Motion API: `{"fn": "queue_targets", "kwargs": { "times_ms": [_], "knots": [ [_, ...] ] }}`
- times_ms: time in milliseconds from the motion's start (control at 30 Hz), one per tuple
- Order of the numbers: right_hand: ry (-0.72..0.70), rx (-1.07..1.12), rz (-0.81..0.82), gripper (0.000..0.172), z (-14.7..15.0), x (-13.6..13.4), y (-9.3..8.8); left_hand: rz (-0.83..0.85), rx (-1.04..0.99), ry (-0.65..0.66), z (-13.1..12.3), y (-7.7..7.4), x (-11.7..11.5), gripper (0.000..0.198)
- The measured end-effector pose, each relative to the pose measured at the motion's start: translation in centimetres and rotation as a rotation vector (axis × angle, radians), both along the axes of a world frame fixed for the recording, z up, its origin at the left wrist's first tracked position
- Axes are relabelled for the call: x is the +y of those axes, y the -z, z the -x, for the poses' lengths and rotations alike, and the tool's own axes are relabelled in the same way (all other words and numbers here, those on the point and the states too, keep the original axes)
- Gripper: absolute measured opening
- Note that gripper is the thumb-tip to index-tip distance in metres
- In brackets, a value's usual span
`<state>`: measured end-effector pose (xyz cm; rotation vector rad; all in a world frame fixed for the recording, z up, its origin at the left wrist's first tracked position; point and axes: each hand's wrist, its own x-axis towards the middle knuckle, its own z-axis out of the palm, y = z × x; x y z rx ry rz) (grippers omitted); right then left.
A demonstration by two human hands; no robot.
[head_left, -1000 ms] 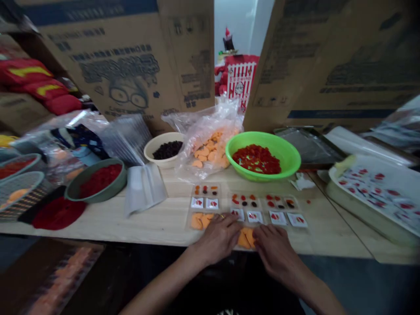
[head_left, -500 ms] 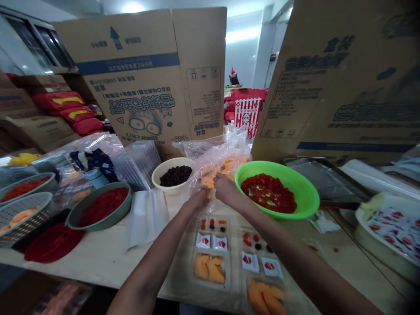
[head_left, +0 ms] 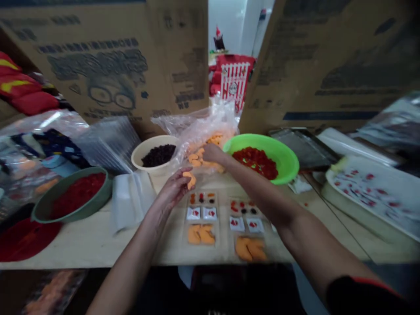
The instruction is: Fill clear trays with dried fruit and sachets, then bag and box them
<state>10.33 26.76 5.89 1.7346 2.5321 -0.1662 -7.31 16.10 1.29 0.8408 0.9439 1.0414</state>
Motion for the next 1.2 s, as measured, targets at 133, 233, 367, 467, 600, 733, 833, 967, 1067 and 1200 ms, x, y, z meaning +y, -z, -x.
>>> {"fn": "queue_targets", "kwargs": {
  "times_ms": [133, 233, 367, 467, 600, 733, 833, 967, 1067, 1200],
  "knots": [
    [0.009, 0.195, -0.077, 0.039, -7.1, -5.0, -2.5, -0.056, 0.166, 0.104, -3.6, -0.9, -3.7, 0.054],
    [-0.021, 0.384, -0.111, 0.033, -14.0, -12.7, -3.6, -0.173, 0.287, 0.326, -7.5, -1.0, -6.8, 0.03],
    [0.083, 0.422, 0.131, 0.031, -22.3, -22.5, -1.3, -0.332, 0.427, 0.663, -13.8, 0.3, -9.7, 0.037],
    [0.175, 0.467, 0.277, 0.034, -25.9, -26.9, 2.6, -0.47, 0.572, 0.857, -18.3, 1.8, -10.5, 0.03],
    [0.198, 0.498, 0.372, 0.034, -26.5, -29.7, 6.8, -0.746, 0.759, 1.049, -22.5, 3.2, -11.1, 0.034],
    [0.372, 0.38, 0.209, 0.027, -25.4, -31.2, 8.3, -0.9, 0.926, 0.99, -24.4, 3.9, -11.8, 0.063],
    [0.485, 0.316, -0.018, 0.029, -25.1, -32.4, 8.8, -0.987, 1.056, 0.79, -24.4, 4.4, -12.6, 0.044],
    [0.298, 0.341, -0.203, 0.037, -24.8, -34.4, 10.4, -1.159, 1.068, 0.742, -23.7, 5.2, -14.1, 0.016],
    [0.197, 0.367, -0.222, 0.041, -24.0, -35.4, 12.2, -1.293, 1.036, 0.734, -23.5, 5.9, -15.2, 0.026],
    [0.301, 0.427, -0.295, 0.038, -22.9, -35.5, 14.0, -1.188, 1.107, 0.726, -24.4, 6.4, -14.9, 0.019]
  ]
}}
